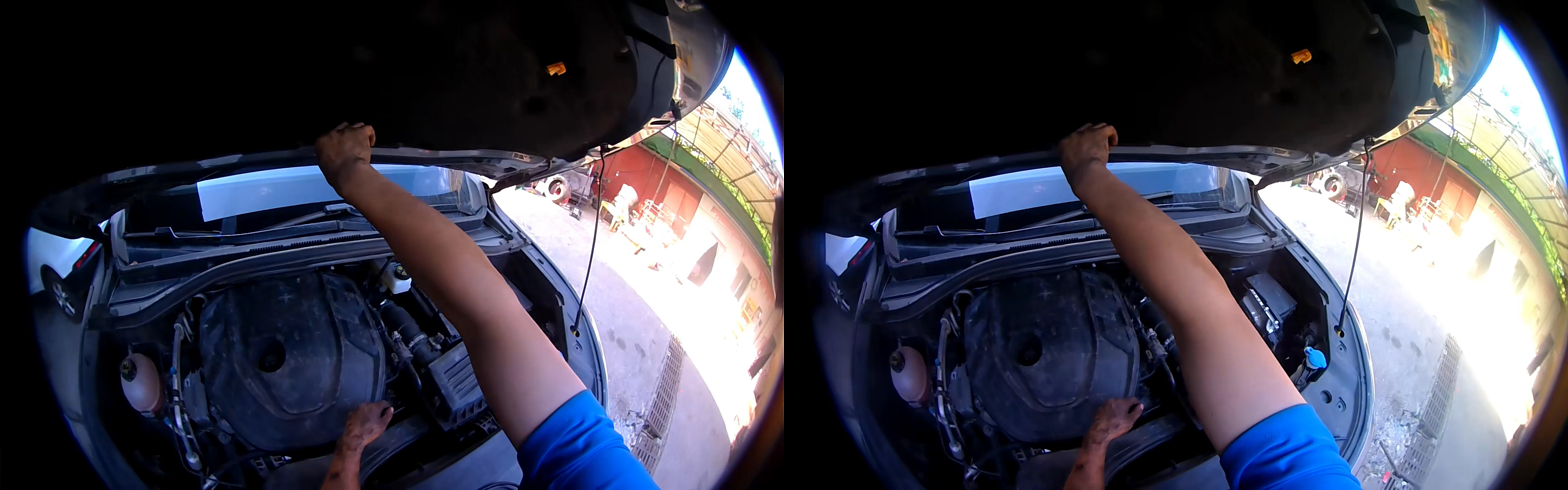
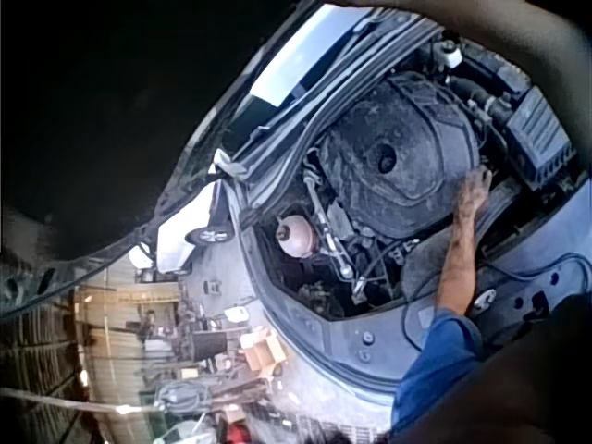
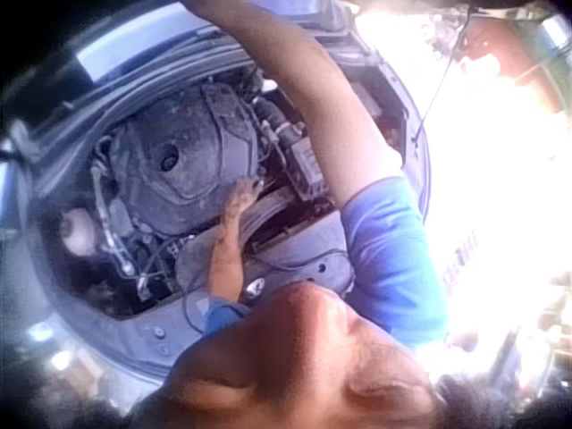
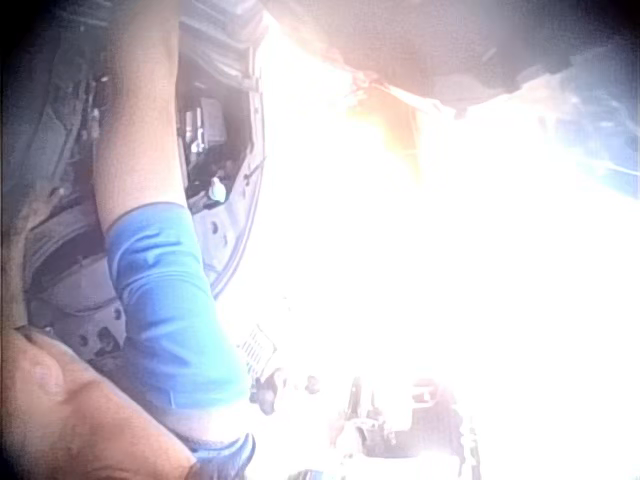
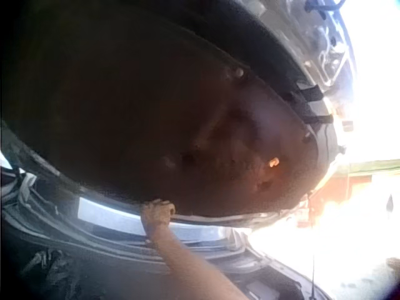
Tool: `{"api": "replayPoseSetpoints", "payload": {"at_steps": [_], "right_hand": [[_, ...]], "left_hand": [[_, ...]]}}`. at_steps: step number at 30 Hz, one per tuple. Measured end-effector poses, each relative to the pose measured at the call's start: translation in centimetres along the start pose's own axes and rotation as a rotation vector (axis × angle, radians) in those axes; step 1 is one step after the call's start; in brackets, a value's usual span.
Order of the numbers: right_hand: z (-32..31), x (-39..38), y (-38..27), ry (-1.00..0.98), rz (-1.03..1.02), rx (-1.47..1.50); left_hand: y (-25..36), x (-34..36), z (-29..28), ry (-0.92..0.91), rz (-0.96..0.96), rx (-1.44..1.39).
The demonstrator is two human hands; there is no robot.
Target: The person uses pliers and their hands to remove and replace clips and plastic components on the underside of a car hood.
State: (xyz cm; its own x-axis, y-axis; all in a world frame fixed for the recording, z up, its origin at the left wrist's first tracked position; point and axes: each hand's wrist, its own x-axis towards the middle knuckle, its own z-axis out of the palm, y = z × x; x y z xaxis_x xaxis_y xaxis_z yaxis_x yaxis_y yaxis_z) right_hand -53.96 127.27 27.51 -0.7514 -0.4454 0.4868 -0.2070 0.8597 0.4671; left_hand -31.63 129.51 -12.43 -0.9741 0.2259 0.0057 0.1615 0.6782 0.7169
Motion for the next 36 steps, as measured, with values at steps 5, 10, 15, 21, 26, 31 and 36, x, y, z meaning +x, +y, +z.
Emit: {"api": "replayPoseSetpoints", "payload": {"at_steps": [5,10,15,21,26,31,36], "right_hand": [[-0.4,0.9,0.2,-0.064,-0.023,0.100],[-1.2,1.0,-0.2,-0.053,-0.027,-0.076],[-0.5,1.6,-1.2,-0.003,-0.010,0.014],[-0.1,3.2,1.4,-0.101,-0.059,0.206],[1.0,3.7,3.3,-0.035,-0.076,0.286],[0.0,4.1,2.7,-0.033,-0.088,0.305],[0.2,3.8,3.0,-0.039,-0.126,0.267]], "left_hand": [[0.1,0.0,0.2,-0.039,-0.060,0.002],[-0.6,0.0,0.4,-0.041,-0.029,-0.058],[-0.3,-0.1,-0.1,-0.048,-0.023,-0.039],[0.0,0.1,0.5,-0.034,0.004,-0.084],[-0.5,0.2,0.9,0.033,0.094,-0.035],[-1.4,0.3,0.7,0.024,0.096,0.010],[-1.1,-0.3,0.9,0.039,0.061,0.060]]}}
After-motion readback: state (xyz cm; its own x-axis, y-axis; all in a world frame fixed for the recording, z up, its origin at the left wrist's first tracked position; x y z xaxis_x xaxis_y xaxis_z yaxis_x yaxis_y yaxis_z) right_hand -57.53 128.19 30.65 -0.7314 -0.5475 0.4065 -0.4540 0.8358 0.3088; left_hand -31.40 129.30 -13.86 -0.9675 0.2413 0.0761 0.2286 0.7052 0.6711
